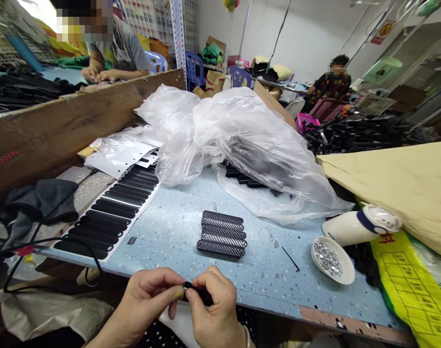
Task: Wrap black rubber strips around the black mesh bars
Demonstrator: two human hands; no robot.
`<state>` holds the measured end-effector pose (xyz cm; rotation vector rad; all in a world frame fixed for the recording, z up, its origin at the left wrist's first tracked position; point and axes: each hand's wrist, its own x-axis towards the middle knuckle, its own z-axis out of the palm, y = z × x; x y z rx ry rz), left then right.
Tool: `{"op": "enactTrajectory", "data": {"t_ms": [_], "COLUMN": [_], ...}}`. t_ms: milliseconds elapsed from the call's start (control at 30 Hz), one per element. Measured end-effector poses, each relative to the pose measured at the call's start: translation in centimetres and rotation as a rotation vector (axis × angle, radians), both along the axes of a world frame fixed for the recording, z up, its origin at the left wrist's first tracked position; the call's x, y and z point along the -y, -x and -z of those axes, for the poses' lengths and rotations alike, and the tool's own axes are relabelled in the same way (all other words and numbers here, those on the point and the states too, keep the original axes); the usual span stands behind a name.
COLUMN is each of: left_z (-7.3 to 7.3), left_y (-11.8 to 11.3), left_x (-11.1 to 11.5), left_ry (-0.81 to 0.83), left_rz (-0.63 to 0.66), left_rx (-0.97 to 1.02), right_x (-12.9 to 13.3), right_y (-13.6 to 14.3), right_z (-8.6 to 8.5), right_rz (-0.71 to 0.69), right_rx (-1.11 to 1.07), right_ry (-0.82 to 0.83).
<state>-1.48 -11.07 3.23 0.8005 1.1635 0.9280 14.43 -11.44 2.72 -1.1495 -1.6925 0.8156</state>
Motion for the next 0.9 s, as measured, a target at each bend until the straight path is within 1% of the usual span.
{"op": "enactTrajectory", "data": {"t_ms": [100, 200, 267, 300, 367, 400, 467, 533, 600, 667, 733, 800, 833, 900], "left_z": [0.3, 1.0, 1.8, 2.3, 3.7, 4.5, 5.5, 5.6, 4.7, 3.1, 1.4, 0.3, 0.0, -0.1], "left_y": [0.9, 3.2, 5.4, 6.6, 8.9, 9.9, 11.6, 12.5, 12.5, 11.6, 10.0, 7.9, 6.8, 4.4], "left_x": [-0.1, 0.3, 1.2, 1.8, 2.9, 3.5, 4.4, 4.9, 5.1, 4.9, 4.2, 3.3, 2.7, 1.6], "left_ry": [-0.054, -0.079, -0.117, -0.165, -0.268, -0.300, -0.289, -0.199, -0.042, 0.128, 0.220, 0.213, 0.193, 0.146], "left_rz": [-0.042, -0.081, -0.038, 0.006, 0.037, 0.063, 0.140, 0.165, 0.099, 0.006, -0.054, -0.079, -0.077, -0.043], "left_rx": [-0.137, -0.274, -0.458, -0.563, -0.741, -0.785, -0.790, -0.723, -0.574, -0.312, -0.037, 0.097, 0.112, 0.104], "right_x": [-0.1, -0.4, -0.7, -0.9, -1.1, -1.2, -1.1, -0.8, -0.6, -0.4, -0.3, -0.4, -0.4, -0.6], "right_y": [-0.4, -1.2, -1.8, -2.2, -2.9, -3.3, -4.0, -4.5, -4.6, -4.4, -3.9, -3.2, -2.8, -2.2], "right_z": [0.3, 0.1, -0.1, -0.2, -0.3, -0.3, 0.1, 0.6, 1.1, 1.4, 1.4, 0.9, 0.6, 0.1], "right_rz": [-0.007, 0.039, 0.074, 0.083, 0.068, 0.064, 0.065, 0.047, 0.021, 0.004, -0.016, -0.051, -0.068, -0.091], "right_rx": [0.020, 0.021, 0.015, 0.014, 0.026, 0.033, 0.046, 0.048, 0.027, -0.008, -0.024, -0.018, -0.012, -0.006], "right_ry": [0.005, 0.019, 0.050, 0.068, 0.100, 0.109, 0.118, 0.133, 0.168, 0.209, 0.235, 0.245, 0.250, 0.263]}}
